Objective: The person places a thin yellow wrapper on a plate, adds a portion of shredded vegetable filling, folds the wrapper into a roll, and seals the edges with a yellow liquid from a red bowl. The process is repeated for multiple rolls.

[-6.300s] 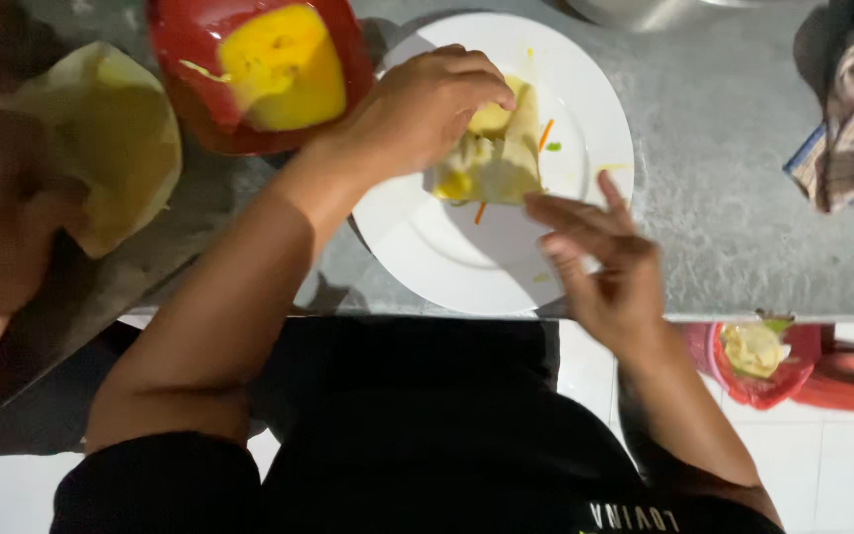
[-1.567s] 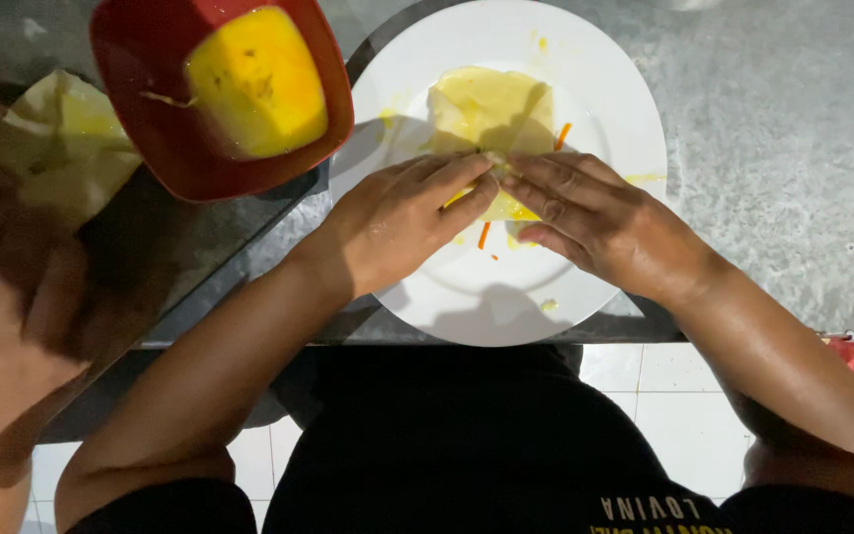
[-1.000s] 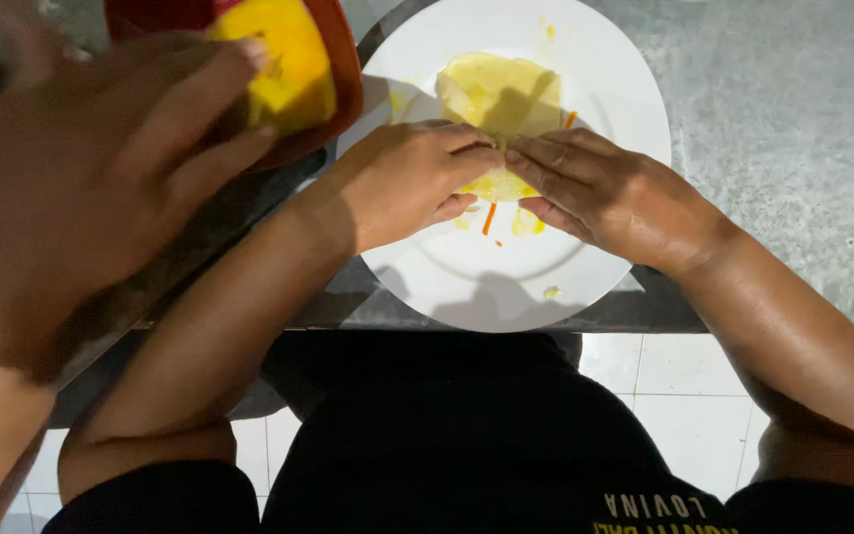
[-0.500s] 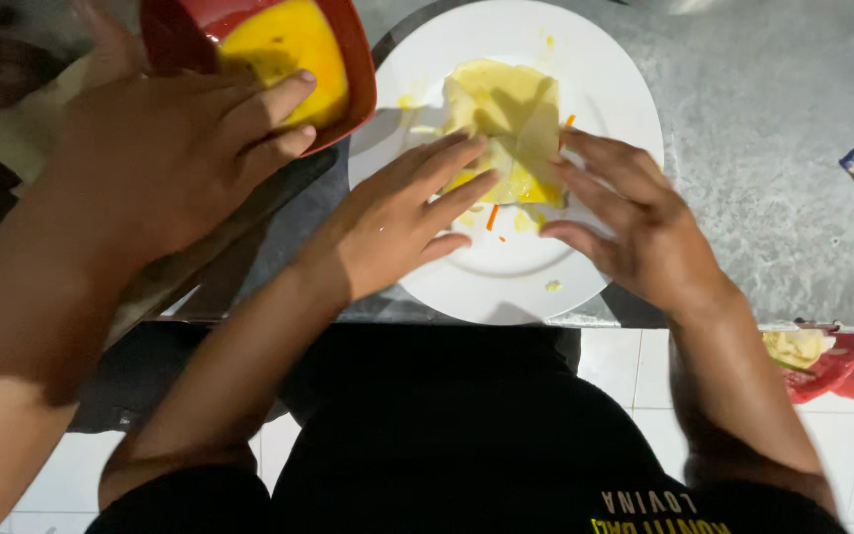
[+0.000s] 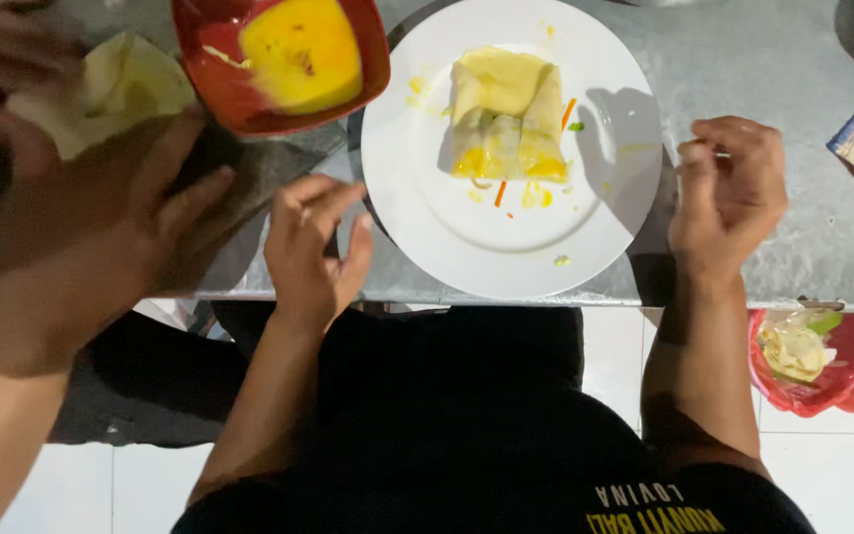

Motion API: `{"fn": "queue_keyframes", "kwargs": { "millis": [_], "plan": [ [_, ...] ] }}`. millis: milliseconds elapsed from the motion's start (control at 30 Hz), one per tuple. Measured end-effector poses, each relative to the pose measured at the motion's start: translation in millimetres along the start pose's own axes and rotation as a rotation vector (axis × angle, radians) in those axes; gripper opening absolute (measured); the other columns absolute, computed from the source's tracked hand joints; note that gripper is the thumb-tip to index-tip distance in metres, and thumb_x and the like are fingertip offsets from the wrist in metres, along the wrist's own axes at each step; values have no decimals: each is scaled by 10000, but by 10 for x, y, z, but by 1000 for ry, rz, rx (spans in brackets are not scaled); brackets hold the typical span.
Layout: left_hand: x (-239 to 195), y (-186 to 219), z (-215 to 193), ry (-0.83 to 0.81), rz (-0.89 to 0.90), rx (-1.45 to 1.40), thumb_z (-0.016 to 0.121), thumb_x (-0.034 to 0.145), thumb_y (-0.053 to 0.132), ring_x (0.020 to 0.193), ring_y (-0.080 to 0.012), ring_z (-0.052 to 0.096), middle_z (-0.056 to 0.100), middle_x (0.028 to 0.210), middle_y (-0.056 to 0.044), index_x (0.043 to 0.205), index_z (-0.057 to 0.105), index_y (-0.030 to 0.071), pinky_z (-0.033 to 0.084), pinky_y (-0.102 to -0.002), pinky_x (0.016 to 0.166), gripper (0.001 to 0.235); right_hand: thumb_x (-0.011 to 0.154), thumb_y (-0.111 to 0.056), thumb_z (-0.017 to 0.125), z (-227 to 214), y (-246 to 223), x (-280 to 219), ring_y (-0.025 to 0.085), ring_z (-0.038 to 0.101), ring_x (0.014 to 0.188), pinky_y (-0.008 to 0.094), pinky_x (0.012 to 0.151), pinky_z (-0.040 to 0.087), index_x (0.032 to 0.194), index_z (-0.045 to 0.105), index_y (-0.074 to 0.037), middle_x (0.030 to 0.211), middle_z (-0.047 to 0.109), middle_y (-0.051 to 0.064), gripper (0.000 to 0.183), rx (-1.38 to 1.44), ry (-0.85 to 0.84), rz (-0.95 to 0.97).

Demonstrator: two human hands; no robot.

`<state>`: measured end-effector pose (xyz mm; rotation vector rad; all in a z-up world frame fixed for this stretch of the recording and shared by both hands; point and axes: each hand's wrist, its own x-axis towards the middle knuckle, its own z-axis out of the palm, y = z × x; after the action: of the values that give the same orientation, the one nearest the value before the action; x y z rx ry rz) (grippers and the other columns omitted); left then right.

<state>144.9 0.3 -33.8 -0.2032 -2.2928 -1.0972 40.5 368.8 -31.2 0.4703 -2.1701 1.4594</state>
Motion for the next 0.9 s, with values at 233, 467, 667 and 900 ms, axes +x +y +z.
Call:
{"fn": "queue_keyframes", "kwargs": {
  "millis": [233, 467, 667, 900],
  "plan": [
    [45, -14, 277, -126, -241, 12, 718, 956, 25, 879, -279, 627, 611, 1012, -153, 1402, 582, 38, 552, -378, 807, 467, 1151, -23, 680, 54, -54, -44, 188, 580, 1006, 270, 848, 502, 1214, 704, 19, 1201, 594, 137, 80, -154, -9, -91],
    [386, 6, 424, 30, 149, 88, 679, 906, 8, 1070, -441, 609, 587, 1231, -248, 1395, 478, -80, 525, -453, 903, 536, 902, -283, 765, 314, -639, -168, 316, 507, 1026, 484, 887, 411, 1241, 795, -111, 1032, 529, 143, 381, -654, -495, -355],
    [-399, 380, 449, -8, 485, -163, 753, 964, 48, 921, -271, 678, 651, 1121, -112, 1171, 667, 37, 557, -408, 795, 224, 1017, -441, 517, 78, -333, -729, 240, 486, 898, 394, 846, 398, 921, 806, 1, 980, 445, 92, 536, -215, 247, -458],
    [-492, 461, 717, -4, 663, 62, 754, 979, 237, 812, -175, 691, 696, 1091, -70, 1090, 763, 86, 521, -314, 652, 188, 1143, -380, 493, -202, 370, -640, 195, 532, 962, 310, 846, 451, 1148, 605, 10, 1117, 602, 124, 406, 420, 347, 219]
  ]
}}
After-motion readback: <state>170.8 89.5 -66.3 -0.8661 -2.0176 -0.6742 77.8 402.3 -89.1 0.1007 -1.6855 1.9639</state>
